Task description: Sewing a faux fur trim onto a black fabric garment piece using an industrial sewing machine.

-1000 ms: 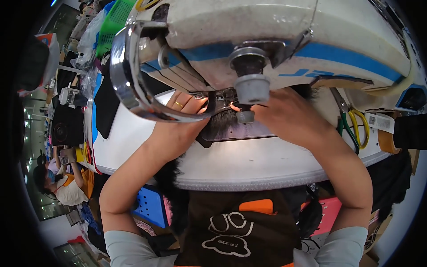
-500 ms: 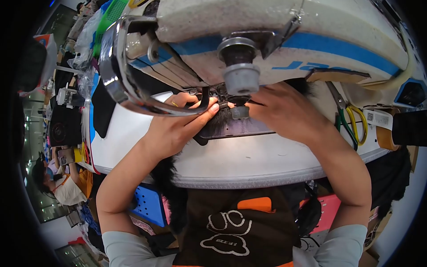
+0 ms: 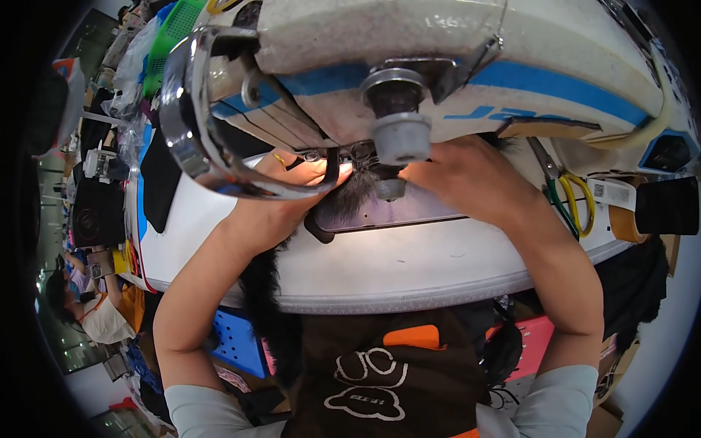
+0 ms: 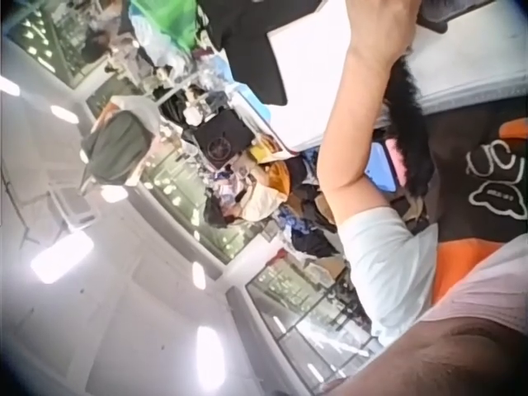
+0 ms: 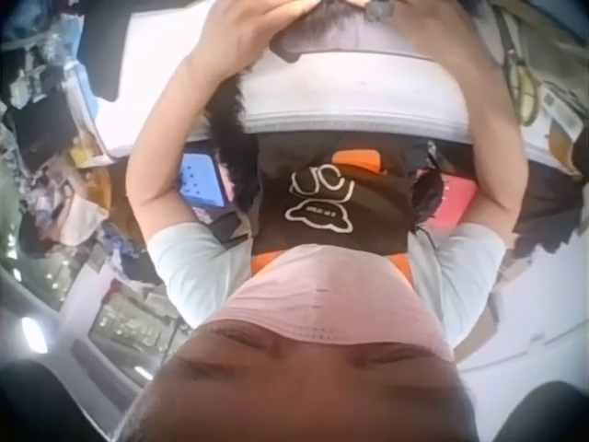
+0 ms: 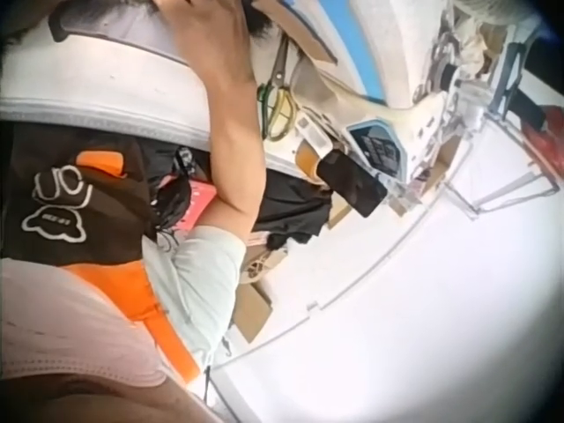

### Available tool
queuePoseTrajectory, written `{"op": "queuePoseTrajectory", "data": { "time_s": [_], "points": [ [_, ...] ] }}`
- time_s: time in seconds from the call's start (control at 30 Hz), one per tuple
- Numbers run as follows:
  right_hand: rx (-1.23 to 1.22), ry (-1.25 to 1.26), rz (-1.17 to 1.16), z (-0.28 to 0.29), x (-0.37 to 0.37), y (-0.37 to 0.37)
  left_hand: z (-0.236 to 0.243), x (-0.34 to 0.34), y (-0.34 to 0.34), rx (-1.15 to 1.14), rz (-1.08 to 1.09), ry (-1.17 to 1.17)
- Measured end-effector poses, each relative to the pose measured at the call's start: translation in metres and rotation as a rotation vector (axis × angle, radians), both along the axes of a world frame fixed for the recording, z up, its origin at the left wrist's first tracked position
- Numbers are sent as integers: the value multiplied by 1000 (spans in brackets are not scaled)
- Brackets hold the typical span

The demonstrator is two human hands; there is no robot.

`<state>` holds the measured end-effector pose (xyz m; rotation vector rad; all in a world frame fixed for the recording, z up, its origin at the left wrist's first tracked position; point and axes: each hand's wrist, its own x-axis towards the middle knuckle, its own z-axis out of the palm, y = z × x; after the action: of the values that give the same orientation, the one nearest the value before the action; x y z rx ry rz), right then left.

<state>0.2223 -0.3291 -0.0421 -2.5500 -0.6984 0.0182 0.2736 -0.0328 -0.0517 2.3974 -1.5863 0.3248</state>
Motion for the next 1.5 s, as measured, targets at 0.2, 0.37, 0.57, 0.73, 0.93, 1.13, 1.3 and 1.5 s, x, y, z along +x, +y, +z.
{"op": "queuePoseTrajectory", "data": {
  "time_s": [0.2,0.37,0.57,0.73,0.93,1.13,1.3,1.5],
  "points": [
    [-91,-104,96,-16,10,-3,-2,5,1,10,36,30],
    [-223,-130,99,-40,19,-1,0,5,4,7,62,61],
    [79,89,-105,-30,11,-10,4,8,-8,-34,16,36],
    [121,86,-156,-31,18,8,2,5,1,6,47,19],
    [-64,-44,-157,-33,16,3,1,8,-1,23,80,-7],
    [-48,-334,59,-36,16,-3,-4,6,-2,-18,100,10],
    [-73,-257,29,-23,11,-2,-8,4,3,-71,92,-80],
    [-24,-322,56,-1,1,-12,-9,-10,-6,-98,46,-91]
  ]
}}
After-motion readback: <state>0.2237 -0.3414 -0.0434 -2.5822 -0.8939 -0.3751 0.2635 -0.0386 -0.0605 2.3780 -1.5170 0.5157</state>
